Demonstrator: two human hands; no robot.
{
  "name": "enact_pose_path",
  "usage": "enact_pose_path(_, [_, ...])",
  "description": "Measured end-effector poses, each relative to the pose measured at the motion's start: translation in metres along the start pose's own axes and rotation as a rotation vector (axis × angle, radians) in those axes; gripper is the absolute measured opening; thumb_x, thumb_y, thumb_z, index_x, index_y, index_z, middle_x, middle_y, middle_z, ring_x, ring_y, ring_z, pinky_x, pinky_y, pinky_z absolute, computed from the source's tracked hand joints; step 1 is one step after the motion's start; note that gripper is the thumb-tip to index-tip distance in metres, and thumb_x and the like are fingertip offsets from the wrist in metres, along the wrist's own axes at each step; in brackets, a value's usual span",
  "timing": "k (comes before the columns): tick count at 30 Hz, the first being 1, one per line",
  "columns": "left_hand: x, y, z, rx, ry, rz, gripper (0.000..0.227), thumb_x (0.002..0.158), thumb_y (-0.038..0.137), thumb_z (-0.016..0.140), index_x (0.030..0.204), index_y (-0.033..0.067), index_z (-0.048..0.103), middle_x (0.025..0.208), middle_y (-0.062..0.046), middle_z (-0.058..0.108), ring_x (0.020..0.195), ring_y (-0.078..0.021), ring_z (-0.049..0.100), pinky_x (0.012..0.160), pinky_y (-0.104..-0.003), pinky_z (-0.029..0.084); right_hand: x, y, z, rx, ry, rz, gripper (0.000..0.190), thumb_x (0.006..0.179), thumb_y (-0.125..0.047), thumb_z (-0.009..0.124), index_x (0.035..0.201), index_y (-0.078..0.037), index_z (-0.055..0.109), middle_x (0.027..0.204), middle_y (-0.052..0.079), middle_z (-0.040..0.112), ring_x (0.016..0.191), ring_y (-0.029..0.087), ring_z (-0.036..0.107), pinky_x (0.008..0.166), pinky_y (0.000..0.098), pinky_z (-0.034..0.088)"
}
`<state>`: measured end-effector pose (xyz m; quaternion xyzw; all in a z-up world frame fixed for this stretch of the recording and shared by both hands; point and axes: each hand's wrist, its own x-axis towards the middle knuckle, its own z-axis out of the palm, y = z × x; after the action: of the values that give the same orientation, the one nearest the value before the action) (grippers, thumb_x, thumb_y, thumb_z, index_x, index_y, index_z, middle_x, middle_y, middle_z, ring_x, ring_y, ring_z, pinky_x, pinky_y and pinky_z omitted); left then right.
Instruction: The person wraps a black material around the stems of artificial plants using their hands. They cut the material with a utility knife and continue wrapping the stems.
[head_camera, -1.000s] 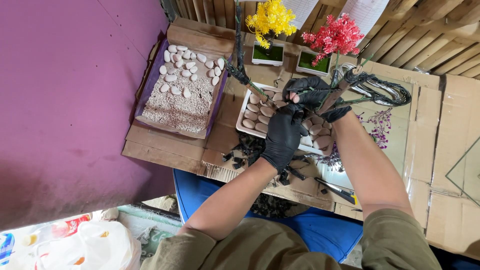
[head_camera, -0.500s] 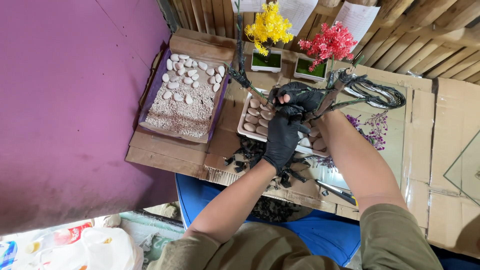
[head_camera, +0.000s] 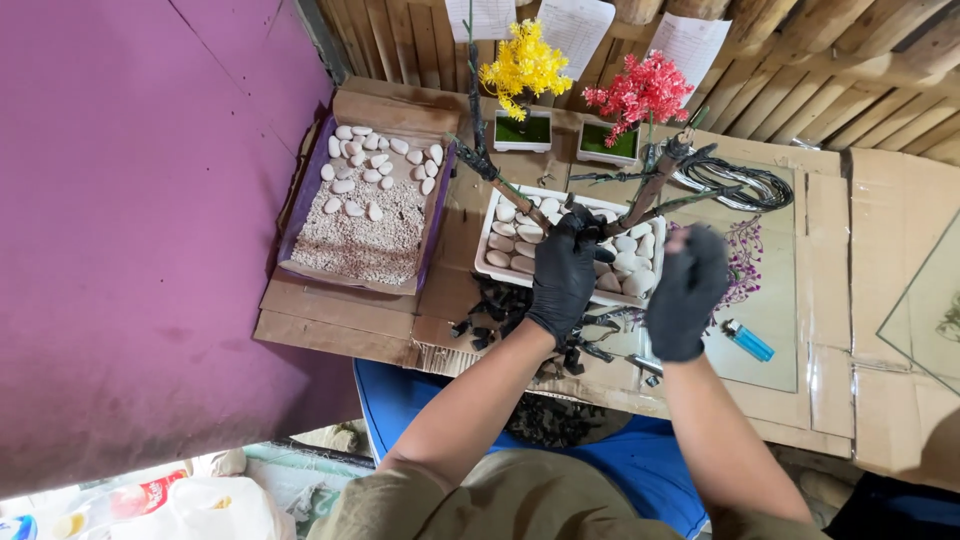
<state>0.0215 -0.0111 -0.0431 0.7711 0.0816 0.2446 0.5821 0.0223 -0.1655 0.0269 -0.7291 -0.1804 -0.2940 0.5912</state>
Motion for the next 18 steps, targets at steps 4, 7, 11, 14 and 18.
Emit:
enact_pose_path(4, [-0.005,-0.034,0.025,0.149,0.027,0.002,0.022,0.095,0.039,0.064,0.104,0.0199,0.071,0.089,-0.008,0.076,0.092,-0.0307,0.074,0.079,-0.04,0.061,-0.013,-0.067,0.015,-0.192,-0.259,-0.03,0.031,0.095,-0.008,0.077,0.125,-0.015,0.077,0.097,0.003,0.078,0.073,0.022,0.069,0.069,0.028,0.053])
enact_pose_path(7, [-0.001,0.009,0.005,0.116,0.031,0.026,0.019,0.091,0.04,0.068,0.105,0.0269,0.069,0.095,0.0,0.078,0.099,-0.0236,0.075,0.087,-0.036,0.061,0.006,-0.095,0.034,-0.664,-0.476,-0.086,0.038,0.101,-0.023,0.067,0.138,-0.014,0.064,0.07,0.021,0.069,0.062,0.039,0.069,0.055,0.0488,0.052])
enact_pose_path(11, [-0.001,0.006,0.008,0.104,0.092,0.107,0.026,0.1,0.027,0.062,0.119,0.0109,0.069,0.096,-0.018,0.077,0.097,-0.0391,0.073,0.083,-0.046,0.061,0.011,-0.049,0.06,-0.921,-0.464,-0.016,0.037,0.103,-0.032,0.059,0.135,-0.017,0.069,0.068,0.018,0.07,0.07,0.039,0.073,0.061,0.0478,0.059])
enact_pose_path(14, [-0.004,0.005,0.005,0.045,0.079,0.137,0.033,0.102,0.024,0.061,0.126,0.0019,0.067,0.098,-0.026,0.076,0.097,-0.0469,0.071,0.083,-0.053,0.06,0.011,-0.031,0.067,-0.89,-0.425,0.019,0.029,0.103,-0.037,0.06,0.125,-0.026,0.074,0.072,0.012,0.073,0.075,0.035,0.074,0.064,0.0442,0.06])
enact_pose_path(18, [-0.009,0.021,-0.006,-0.006,0.048,0.173,0.039,0.104,0.017,0.059,0.129,-0.0113,0.064,0.102,-0.038,0.071,0.098,-0.0581,0.064,0.087,-0.058,0.057,0.001,-0.016,0.073,-0.86,-0.318,-0.007,0.016,0.104,-0.039,0.063,0.113,-0.032,0.075,0.073,0.007,0.072,0.076,0.032,0.074,0.065,0.0416,0.06])
